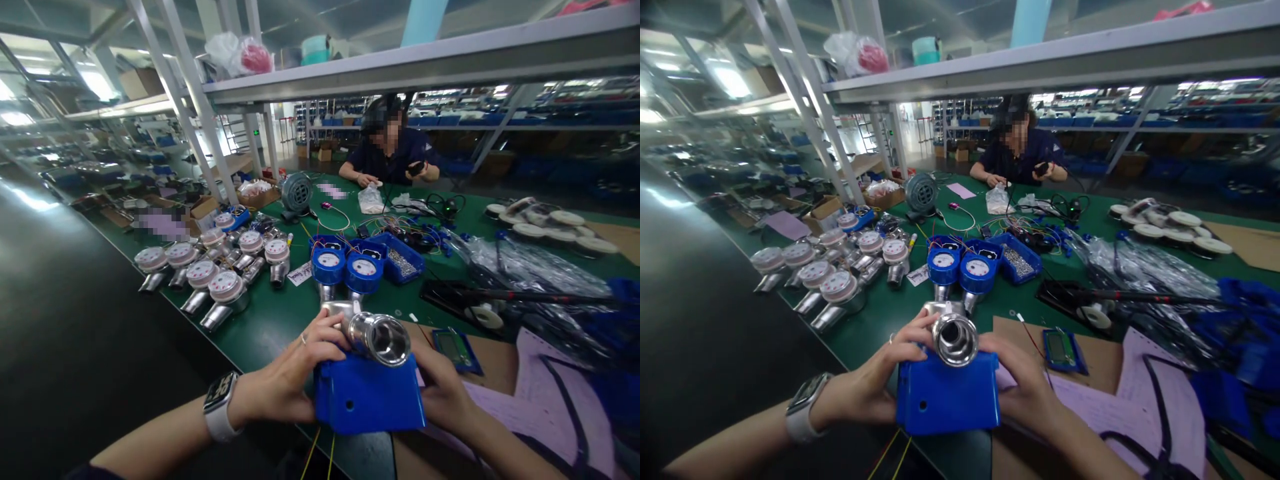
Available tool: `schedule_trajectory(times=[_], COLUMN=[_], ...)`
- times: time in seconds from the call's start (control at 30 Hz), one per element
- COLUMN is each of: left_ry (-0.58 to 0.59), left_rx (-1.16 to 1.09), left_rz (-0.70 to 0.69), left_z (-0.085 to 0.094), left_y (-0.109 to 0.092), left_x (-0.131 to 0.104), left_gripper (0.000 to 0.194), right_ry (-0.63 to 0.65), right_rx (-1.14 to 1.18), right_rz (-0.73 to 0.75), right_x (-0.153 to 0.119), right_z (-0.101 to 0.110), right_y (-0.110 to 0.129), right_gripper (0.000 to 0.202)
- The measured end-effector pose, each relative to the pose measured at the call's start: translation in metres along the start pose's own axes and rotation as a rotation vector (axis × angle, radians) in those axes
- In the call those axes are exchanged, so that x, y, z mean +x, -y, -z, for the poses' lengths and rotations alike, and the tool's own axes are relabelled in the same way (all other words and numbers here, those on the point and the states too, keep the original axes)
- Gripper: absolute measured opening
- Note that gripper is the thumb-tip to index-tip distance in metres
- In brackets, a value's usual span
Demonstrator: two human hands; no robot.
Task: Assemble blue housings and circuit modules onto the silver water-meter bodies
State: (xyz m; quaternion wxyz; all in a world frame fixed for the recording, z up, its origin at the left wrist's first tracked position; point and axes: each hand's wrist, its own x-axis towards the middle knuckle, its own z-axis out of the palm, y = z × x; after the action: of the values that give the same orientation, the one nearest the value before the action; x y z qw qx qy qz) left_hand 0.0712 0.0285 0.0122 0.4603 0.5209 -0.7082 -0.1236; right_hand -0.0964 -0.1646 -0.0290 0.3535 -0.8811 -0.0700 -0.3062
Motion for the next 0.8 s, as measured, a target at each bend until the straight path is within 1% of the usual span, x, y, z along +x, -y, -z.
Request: schedule_trajectory(times=[0.1,0.13,0.27,0.37,0.43,0.53,0.6,0.67,0.73,0.8], left_ry=[-0.016,-0.021,-0.055,-0.083,-0.056,-0.010,0.011,0.007,0.002,0.048], left_rx=[-0.114,-0.142,-0.192,-0.205,-0.208,-0.187,-0.146,-0.089,-0.036,-0.017], left_rz=[0.029,0.050,0.132,0.117,0.114,0.136,0.131,0.116,0.110,0.099], left_z=[-0.013,-0.017,-0.031,-0.036,-0.038,-0.038,-0.037,-0.034,-0.033,-0.032], left_y=[0.008,0.011,0.018,0.016,0.013,0.011,0.016,0.026,0.038,0.048], left_x=[-0.012,-0.016,-0.032,-0.036,-0.037,-0.037,-0.037,-0.037,-0.035,-0.031], left_gripper=[0.090,0.090,0.072,0.078,0.081,0.082,0.091,0.106,0.121,0.126], right_ry=[0.027,0.036,0.094,0.115,0.115,0.074,0.023,-0.005,0.003,0.037], right_rx=[0.014,0.027,0.088,0.144,0.184,0.224,0.234,0.217,0.194,0.193], right_rz=[-0.030,-0.039,-0.085,-0.123,-0.162,-0.208,-0.203,-0.184,-0.168,-0.158], right_x=[-0.011,-0.014,-0.021,-0.023,-0.025,-0.027,-0.026,-0.024,-0.021,-0.019], right_z=[0.000,0.000,-0.001,-0.003,-0.007,-0.012,-0.013,-0.012,-0.010,-0.007], right_y=[0.001,0.001,0.004,0.011,0.017,0.021,0.020,0.018,0.017,0.017], right_gripper=[0.050,0.049,0.054,0.061,0.062,0.057,0.053,0.051,0.046,0.042])
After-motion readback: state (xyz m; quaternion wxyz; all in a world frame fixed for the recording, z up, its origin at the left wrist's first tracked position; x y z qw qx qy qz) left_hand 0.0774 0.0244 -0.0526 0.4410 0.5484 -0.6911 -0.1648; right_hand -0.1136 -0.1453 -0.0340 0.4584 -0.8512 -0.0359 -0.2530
